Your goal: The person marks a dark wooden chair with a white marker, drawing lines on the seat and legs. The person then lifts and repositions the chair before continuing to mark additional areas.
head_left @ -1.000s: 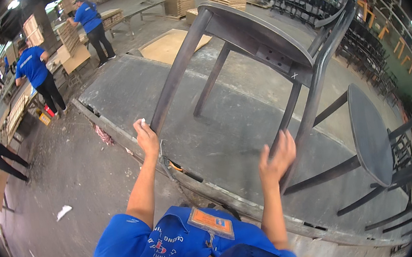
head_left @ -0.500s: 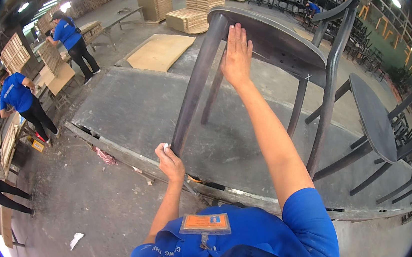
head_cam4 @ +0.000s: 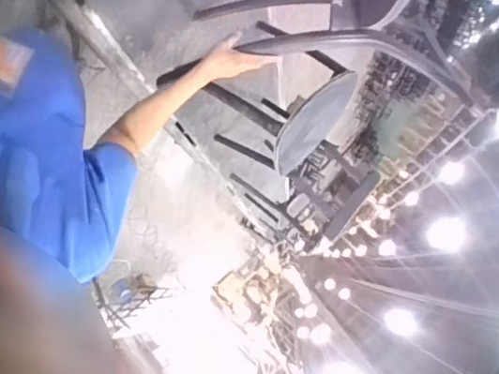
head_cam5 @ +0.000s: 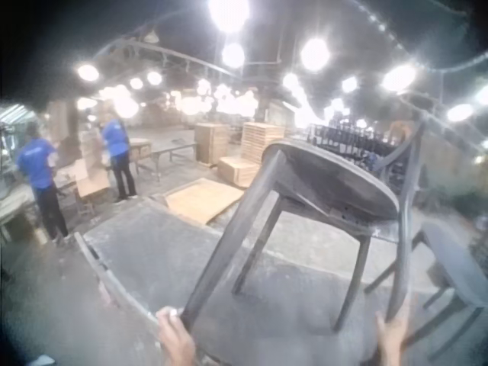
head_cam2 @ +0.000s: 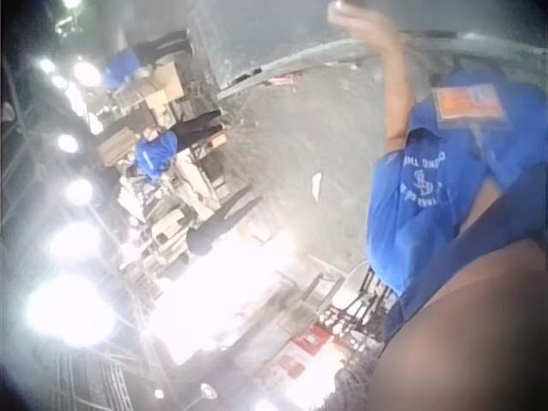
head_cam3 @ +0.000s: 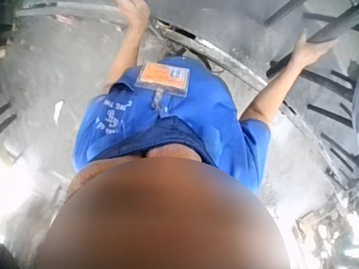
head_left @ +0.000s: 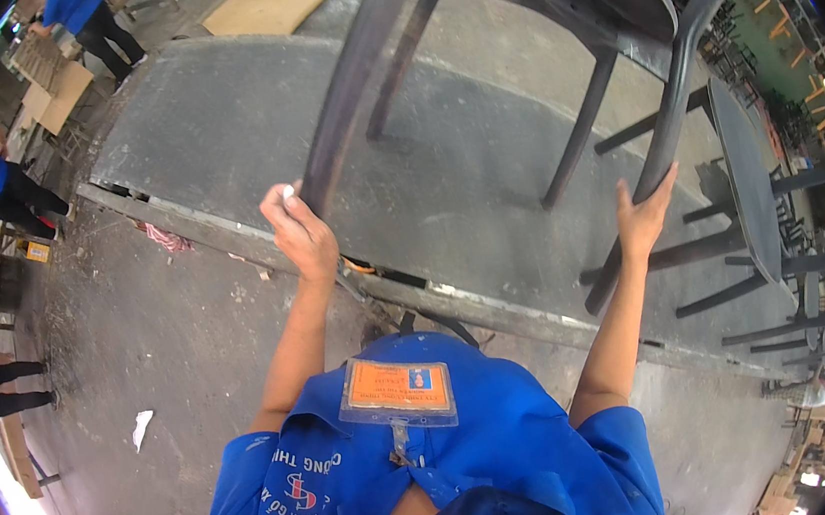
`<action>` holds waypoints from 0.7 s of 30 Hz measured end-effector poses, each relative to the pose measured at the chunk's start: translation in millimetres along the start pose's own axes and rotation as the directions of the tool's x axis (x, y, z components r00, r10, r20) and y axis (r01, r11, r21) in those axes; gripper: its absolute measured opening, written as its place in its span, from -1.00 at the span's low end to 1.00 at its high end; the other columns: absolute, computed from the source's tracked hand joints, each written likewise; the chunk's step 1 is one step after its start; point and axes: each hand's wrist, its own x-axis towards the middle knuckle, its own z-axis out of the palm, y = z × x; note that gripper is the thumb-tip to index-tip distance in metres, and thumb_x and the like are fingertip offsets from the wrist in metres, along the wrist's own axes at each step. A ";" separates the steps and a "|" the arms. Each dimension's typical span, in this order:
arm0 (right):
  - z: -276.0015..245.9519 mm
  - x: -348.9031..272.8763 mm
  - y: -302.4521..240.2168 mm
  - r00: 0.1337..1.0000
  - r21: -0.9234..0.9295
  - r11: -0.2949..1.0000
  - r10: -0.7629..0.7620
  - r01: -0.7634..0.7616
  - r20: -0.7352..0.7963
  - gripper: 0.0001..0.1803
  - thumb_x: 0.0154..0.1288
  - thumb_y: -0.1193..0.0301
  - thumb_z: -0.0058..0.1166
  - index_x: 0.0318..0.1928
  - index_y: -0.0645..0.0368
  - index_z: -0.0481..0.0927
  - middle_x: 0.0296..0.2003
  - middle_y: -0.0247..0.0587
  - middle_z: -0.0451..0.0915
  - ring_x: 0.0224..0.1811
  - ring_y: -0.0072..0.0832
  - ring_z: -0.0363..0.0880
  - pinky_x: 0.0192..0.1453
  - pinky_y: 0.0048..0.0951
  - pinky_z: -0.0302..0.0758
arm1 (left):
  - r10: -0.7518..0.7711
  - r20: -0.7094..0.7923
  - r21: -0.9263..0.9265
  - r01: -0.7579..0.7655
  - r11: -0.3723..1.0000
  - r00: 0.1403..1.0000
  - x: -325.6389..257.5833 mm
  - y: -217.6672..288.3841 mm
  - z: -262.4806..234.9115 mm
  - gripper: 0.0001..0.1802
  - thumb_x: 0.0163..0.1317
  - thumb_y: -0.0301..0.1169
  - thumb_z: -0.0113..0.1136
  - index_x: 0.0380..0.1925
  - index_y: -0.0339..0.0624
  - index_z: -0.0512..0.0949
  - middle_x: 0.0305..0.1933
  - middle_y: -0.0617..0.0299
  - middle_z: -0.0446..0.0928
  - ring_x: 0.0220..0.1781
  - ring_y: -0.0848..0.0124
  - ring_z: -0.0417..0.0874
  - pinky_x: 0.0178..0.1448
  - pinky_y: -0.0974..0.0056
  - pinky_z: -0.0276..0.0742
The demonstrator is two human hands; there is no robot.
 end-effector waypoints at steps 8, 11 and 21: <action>-22.4 -101.2 69.5 0.775 0.255 0.775 0.424 -0.578 0.469 -0.67 0.03 0.43 0.25 -0.23 0.32 0.45 -0.46 -0.22 0.51 -0.43 -0.48 0.45 -0.28 -0.39 0.44 | -0.051 -0.026 0.087 0.054 0.995 0.998 14.1 9.2 7.7 -0.58 0.49 -0.18 -0.27 -0.05 -0.39 0.33 -0.07 -0.05 0.46 -0.08 0.16 0.56 0.03 0.16 0.43; -24.7 -118.9 76.4 0.750 0.275 0.738 0.444 -0.616 0.490 -0.69 -0.01 0.42 0.27 -0.31 0.28 0.44 -0.54 -0.26 0.46 -0.48 -0.48 0.42 -0.33 -0.39 0.43 | -0.061 -0.099 0.115 0.072 0.991 0.993 11.0 6.0 8.1 -0.57 0.49 -0.17 -0.27 -0.03 -0.39 0.34 -0.17 -0.06 0.52 -0.17 0.17 0.59 -0.03 0.16 0.46; -14.2 -191.1 1.8 0.617 0.304 0.599 0.427 -0.741 0.661 -0.65 0.02 0.39 0.29 -0.26 0.34 0.47 -0.53 -0.18 0.55 -0.47 -0.49 0.52 -0.34 -0.36 0.50 | -0.036 -0.332 0.258 0.128 0.958 0.943 55.5 -103.4 35.1 -0.58 0.48 -0.19 -0.29 -0.02 -0.40 0.30 -0.38 -0.04 0.61 -0.33 0.12 0.65 -0.25 0.11 0.53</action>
